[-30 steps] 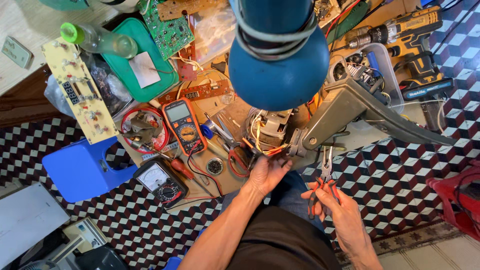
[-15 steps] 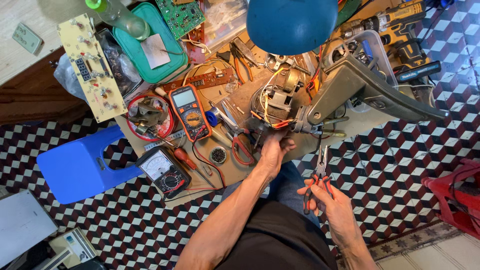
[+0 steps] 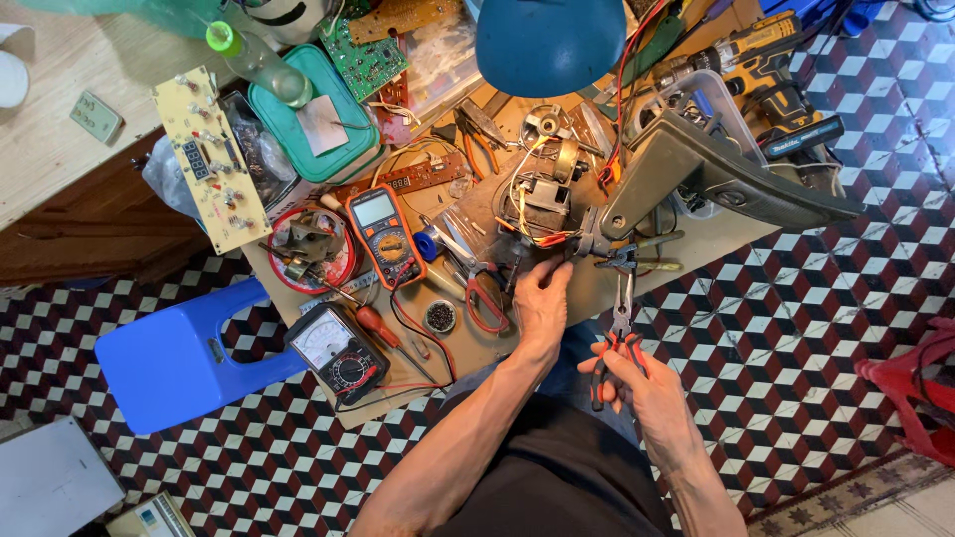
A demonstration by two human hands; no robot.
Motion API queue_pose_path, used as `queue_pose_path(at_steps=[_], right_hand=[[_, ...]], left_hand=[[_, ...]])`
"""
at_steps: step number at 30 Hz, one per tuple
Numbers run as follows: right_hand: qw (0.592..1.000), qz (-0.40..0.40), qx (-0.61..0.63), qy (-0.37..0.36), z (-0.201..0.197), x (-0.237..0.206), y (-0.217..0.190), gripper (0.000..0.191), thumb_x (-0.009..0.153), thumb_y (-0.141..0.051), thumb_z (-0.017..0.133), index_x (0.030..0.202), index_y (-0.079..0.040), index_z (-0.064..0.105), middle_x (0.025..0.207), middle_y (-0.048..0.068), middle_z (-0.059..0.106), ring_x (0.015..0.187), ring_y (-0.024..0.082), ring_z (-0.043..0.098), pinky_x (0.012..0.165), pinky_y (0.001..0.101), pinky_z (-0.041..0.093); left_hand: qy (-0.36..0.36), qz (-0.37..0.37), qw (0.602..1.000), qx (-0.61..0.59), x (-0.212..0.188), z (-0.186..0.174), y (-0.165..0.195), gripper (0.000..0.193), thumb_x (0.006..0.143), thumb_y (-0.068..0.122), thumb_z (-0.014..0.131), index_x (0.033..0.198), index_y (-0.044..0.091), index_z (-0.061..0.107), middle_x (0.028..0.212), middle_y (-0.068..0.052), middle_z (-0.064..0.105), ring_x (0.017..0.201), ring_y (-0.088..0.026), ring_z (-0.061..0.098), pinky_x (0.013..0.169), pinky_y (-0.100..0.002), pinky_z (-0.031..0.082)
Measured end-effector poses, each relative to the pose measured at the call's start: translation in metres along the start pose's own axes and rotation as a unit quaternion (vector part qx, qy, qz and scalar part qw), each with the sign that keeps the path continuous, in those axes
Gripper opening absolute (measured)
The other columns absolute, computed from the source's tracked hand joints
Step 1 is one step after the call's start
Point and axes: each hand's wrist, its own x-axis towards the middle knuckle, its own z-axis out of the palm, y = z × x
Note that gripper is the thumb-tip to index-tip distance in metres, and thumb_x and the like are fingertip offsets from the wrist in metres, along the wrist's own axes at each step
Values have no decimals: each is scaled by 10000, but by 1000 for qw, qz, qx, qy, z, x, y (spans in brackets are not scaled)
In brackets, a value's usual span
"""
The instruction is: The person repairs an electrical motor by stripping wires with pliers, using a cordless drill to remove and install components, and applying lubricant from a bottle. The person then reassembles the motor and secures it in a vise.
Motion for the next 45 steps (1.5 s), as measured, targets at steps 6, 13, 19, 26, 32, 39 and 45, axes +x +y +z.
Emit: queue_pose_path(at_steps=[6,13,19,26,32,39,45], right_hand=[[997,34,50,-51,10,1,-11,382,995,-263,552,1210,38,649,977,150,766,660,97,584,574,235,455],[994,63,64,-65,26,5,-6,359,991,-274,552,1177,21,638,946,160,748,633,121,591,542,272,506],[990,63,101,-77,29,5,9,369,1007,-276,541,1177,33,651,965,166,750,633,120,586,549,248,499],[965,34,233,-112,39,-6,31,332,1011,-254,553,1142,30,665,975,170,755,650,136,598,573,256,498],[955,13,257,-145,48,1,43,327,1047,-269,576,1089,38,680,894,136,720,673,131,623,582,261,488],[948,51,281,-139,55,19,30,252,1020,-251,577,1003,-9,646,845,88,727,647,127,647,564,266,487],[942,106,292,-128,68,38,16,294,1013,-241,544,1064,26,656,1002,156,767,673,133,646,615,278,524]], left_hand=[[-33,25,999,29,-1,-10,-3,398,908,294,692,1165,-7,736,999,-132,772,901,-190,683,818,-317,531],[-81,125,989,-8,-4,-24,0,344,964,227,661,1245,30,684,1105,-117,762,992,-172,679,895,-314,523],[-52,149,981,111,-9,-28,6,286,984,226,664,1240,108,715,971,-141,776,841,-165,724,816,-313,561],[-111,125,986,14,-11,-30,-8,329,966,156,682,1279,53,679,1079,-104,781,969,-129,714,849,-280,558],[-160,99,982,-10,-3,-32,-32,331,974,157,678,1271,11,673,1099,-87,780,980,-128,690,869,-278,560],[-206,229,950,50,9,-33,-63,386,969,144,662,1322,-12,642,1134,-124,731,991,-193,641,881,-284,530],[-169,141,975,-28,9,-20,-98,379,964,159,649,1305,-5,632,1104,-100,722,951,-167,649,830,-257,526]])
